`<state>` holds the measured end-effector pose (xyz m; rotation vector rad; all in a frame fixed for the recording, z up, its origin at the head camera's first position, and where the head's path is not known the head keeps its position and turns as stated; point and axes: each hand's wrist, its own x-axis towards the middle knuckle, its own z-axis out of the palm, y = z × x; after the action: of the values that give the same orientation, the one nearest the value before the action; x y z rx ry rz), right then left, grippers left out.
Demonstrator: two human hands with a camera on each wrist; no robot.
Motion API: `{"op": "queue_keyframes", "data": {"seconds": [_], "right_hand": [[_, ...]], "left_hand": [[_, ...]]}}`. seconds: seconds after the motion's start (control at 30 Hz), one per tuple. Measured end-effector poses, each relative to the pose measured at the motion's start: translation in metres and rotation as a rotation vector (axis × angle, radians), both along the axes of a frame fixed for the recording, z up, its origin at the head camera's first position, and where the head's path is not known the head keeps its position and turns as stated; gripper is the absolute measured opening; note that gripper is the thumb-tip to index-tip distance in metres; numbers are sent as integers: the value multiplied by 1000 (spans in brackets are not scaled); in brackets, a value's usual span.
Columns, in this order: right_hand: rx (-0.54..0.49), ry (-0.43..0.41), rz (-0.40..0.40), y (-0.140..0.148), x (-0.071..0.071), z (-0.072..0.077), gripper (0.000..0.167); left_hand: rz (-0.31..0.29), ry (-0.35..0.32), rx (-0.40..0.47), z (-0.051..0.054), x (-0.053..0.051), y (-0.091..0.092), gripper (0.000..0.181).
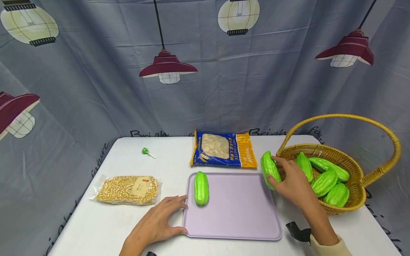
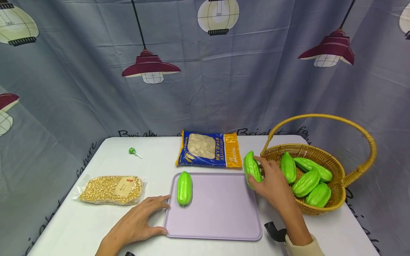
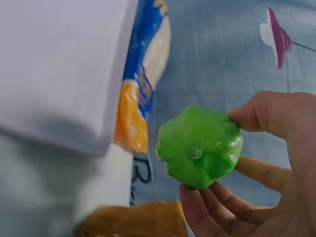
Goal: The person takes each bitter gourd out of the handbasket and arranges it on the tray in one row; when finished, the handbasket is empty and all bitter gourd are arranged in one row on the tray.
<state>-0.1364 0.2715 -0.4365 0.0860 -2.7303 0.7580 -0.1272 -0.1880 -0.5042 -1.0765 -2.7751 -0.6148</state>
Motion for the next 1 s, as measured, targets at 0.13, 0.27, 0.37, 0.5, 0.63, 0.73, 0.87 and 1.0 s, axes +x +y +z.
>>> {"op": "queue_keyframes", "data": {"seconds": [0.13,0.27,0.37,0.5,0.63,0.73,0.87,1.0], "right_hand": [[-14,-7,33,-14,-5,-10,67],[-9,-34,54,-28,-9,-16,66],[6,-46,62,-38,-10,-18,66],[15,-54,69,-50,-13,-20,66],[5,-68,86,-60,-17,-20,67],[-1,-75,101,-67,-19,-19,67],[-5,-82,125,-77,-20,-17,65],[-7,-100,150,-87,-21,-16,64]], "left_hand": [[-3,-5,7,-1,0,0,65],[-7,3,8,-3,0,-1,65],[-8,15,11,-3,0,-1,65],[-10,18,13,-3,-1,-2,65],[-11,4,9,-1,-1,0,65],[-9,-3,11,-1,-2,0,65],[-5,0,9,0,-2,0,65],[0,-2,5,0,-1,0,66]]}}
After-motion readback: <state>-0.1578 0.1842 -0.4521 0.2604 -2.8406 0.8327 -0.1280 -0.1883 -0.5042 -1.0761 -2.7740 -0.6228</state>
